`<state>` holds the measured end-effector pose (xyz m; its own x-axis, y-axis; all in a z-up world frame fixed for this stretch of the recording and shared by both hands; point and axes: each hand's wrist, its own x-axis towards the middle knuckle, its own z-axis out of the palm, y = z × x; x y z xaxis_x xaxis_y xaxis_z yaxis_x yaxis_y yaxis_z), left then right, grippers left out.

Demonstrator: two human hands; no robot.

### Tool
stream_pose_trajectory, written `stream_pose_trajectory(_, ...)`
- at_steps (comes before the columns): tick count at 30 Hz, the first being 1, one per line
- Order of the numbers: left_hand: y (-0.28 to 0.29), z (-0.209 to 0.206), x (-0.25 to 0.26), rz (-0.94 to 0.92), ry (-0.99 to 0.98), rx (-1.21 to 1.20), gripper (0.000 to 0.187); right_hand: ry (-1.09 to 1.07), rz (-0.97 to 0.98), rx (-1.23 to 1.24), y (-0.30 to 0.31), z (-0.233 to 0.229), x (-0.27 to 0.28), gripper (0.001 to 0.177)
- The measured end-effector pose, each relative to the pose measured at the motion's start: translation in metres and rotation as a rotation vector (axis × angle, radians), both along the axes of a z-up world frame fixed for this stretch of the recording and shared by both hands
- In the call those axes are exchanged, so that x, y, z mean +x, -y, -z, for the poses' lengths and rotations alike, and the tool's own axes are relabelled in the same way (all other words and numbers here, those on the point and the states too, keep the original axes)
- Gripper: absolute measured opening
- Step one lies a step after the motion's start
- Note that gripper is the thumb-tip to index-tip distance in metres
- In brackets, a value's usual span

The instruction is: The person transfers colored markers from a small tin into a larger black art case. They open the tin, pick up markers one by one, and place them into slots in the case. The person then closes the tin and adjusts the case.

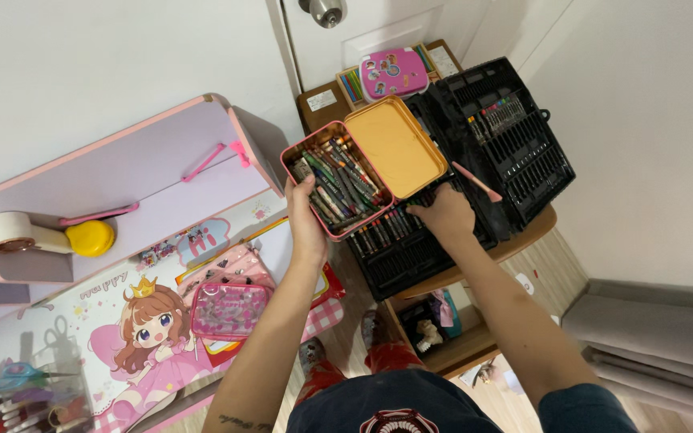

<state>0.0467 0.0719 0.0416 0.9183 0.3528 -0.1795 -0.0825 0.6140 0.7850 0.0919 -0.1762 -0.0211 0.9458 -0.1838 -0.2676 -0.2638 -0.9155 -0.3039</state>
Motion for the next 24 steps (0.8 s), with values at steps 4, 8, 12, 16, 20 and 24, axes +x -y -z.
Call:
stream_pose_trajectory(4,0.000,0.005,-0.003,0.011,-0.015,-0.043,0.045,0.039,0.104,0.175,0.005,0.011,0.005,0.067)
stream_pose_trajectory(8,-0.001,0.008,-0.003,0.006,-0.018,-0.043,0.043,-0.052,0.239,0.430,0.015,0.022,0.016,0.054)
stream_pose_trajectory(12,-0.002,0.006,-0.008,0.015,-0.027,-0.065,0.043,-0.071,0.215,0.458,0.018,0.023,0.021,0.051)
stream_pose_trajectory(16,-0.005,0.004,-0.009,0.016,-0.025,-0.021,0.044,-0.070,0.075,0.273,0.015,0.021,0.020,0.048)
stream_pose_trajectory(20,-0.006,0.005,-0.011,0.021,-0.018,0.005,0.046,0.146,-0.056,0.161,0.024,0.045,0.021,0.056)
stream_pose_trajectory(24,-0.008,0.004,-0.011,0.017,-0.046,0.014,0.048,-0.099,0.138,0.373,0.036,0.054,0.033,0.047)
